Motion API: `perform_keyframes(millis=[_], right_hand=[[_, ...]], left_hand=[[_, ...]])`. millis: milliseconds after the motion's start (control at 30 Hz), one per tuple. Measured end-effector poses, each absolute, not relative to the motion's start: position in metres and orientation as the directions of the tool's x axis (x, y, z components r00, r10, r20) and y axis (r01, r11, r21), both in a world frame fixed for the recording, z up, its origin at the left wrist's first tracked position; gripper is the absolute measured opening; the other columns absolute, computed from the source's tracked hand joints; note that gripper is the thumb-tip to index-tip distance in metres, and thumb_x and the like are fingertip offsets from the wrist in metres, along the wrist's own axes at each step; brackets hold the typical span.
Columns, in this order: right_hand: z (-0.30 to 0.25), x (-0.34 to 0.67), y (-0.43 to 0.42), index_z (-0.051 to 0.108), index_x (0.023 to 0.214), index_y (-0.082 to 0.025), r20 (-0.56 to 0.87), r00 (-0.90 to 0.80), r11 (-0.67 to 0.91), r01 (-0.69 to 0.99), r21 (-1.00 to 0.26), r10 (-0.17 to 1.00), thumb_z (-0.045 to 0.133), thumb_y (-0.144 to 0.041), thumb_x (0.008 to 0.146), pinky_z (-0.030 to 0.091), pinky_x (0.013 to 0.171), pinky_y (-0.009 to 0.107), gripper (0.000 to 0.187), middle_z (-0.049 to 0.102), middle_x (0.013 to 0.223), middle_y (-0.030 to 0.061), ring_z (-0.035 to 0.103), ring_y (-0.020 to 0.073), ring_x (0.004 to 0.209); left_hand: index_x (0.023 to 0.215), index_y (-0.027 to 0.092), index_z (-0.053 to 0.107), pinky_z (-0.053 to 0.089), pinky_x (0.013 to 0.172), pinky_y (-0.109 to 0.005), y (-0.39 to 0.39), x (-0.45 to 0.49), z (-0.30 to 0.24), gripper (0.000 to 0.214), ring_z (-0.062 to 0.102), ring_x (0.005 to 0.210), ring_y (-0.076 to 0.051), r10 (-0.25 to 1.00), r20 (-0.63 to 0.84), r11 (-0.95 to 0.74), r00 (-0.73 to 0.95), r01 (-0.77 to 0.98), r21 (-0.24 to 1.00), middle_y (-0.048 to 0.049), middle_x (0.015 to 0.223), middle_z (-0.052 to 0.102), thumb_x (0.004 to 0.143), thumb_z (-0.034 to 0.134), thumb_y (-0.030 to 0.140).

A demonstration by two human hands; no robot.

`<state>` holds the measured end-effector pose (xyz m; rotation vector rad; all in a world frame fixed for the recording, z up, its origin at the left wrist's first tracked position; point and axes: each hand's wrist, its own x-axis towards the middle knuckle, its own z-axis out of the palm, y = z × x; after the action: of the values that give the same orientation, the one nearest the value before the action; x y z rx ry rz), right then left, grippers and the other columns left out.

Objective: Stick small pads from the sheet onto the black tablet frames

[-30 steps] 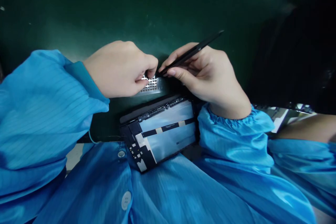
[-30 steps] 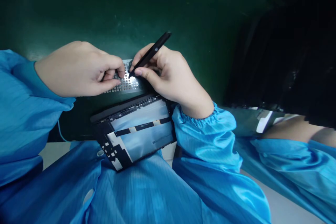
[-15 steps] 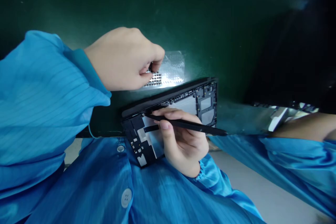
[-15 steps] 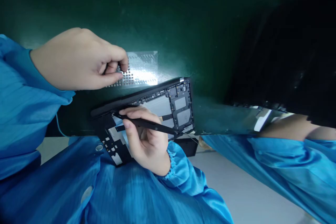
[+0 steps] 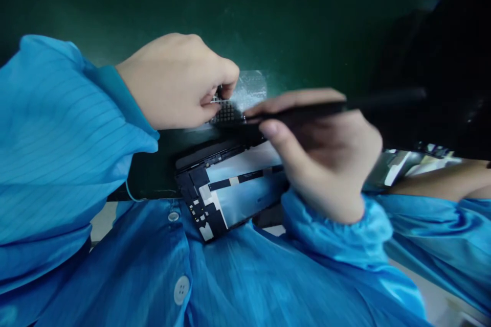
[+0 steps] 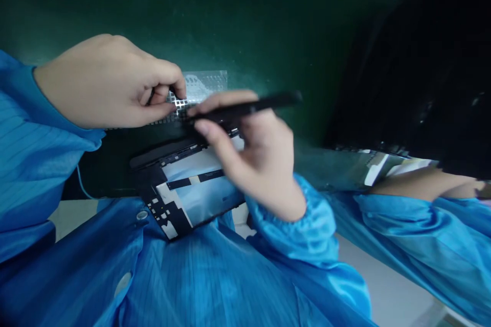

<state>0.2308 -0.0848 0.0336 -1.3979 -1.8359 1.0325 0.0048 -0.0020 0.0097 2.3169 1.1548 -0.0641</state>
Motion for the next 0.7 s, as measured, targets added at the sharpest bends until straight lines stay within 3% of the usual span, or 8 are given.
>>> perform_keyframes(millis=[67, 233, 400, 533, 700], right_hand=[[0.027, 0.240, -0.053, 0.080, 0.109, -0.031, -0.023, -0.327, 0.144, 0.476, -0.867, 0.945, 0.084, -0.040, 0.101, 0.070, 0.103, 0.044, 0.013, 0.086, 0.113, 0.0034, 0.083, 0.0258, 0.109], [0.008, 0.248, -0.022, 0.080, 0.106, -0.028, -0.140, -0.392, 0.044, 0.424, -0.905, 0.909, 0.091, -0.057, 0.091, 0.068, 0.104, 0.042, 0.034, 0.084, 0.109, 0.0032, 0.082, 0.0259, 0.109], [0.008, 0.248, -0.022, 0.080, 0.108, -0.027, -0.127, -0.413, 0.051, 0.392, -0.918, 0.902, 0.089, -0.055, 0.093, 0.069, 0.102, 0.039, 0.033, 0.085, 0.107, 0.0044, 0.082, 0.0245, 0.108], [0.016, 0.248, -0.016, 0.081, 0.102, -0.028, -0.199, -0.414, 0.008, 0.447, -0.894, 0.888, 0.091, -0.056, 0.091, 0.069, 0.106, 0.044, 0.032, 0.085, 0.107, 0.0041, 0.082, 0.0278, 0.109], [0.024, 0.237, -0.061, 0.077, 0.104, -0.028, -0.108, -0.245, -0.024, 0.323, -0.946, 0.964, 0.084, -0.034, 0.101, 0.070, 0.092, 0.041, 0.010, 0.082, 0.102, 0.0026, 0.079, 0.0212, 0.093]], left_hand=[[0.120, 0.021, 0.082, 0.058, 0.101, -0.044, -0.001, 0.003, 0.009, 0.028, 0.072, 0.087, -0.023, 0.722, -0.264, -0.491, 0.639, 0.743, 0.455, 0.0019, 0.076, 0.068, 0.097, 0.067, 0.023], [0.116, 0.020, 0.084, 0.054, 0.094, -0.037, 0.000, 0.001, 0.005, 0.026, 0.063, 0.075, -0.016, 0.720, -0.231, -0.502, 0.655, 0.721, 0.478, 0.0020, 0.075, 0.070, 0.096, 0.068, 0.024], [0.116, 0.023, 0.083, 0.052, 0.091, -0.038, 0.000, 0.003, 0.004, 0.025, 0.058, 0.070, -0.017, 0.723, -0.238, -0.502, 0.649, 0.729, 0.464, 0.0031, 0.072, 0.067, 0.097, 0.068, 0.028], [0.117, 0.023, 0.083, 0.053, 0.094, -0.038, 0.000, 0.005, 0.006, 0.025, 0.061, 0.072, -0.017, 0.726, -0.255, -0.492, 0.639, 0.741, 0.457, 0.0035, 0.072, 0.066, 0.098, 0.068, 0.027], [0.115, 0.023, 0.083, 0.055, 0.094, -0.040, -0.002, 0.005, 0.007, 0.025, 0.068, 0.081, -0.021, 0.728, -0.234, -0.503, 0.645, 0.734, 0.457, 0.0019, 0.074, 0.065, 0.097, 0.065, 0.023]])
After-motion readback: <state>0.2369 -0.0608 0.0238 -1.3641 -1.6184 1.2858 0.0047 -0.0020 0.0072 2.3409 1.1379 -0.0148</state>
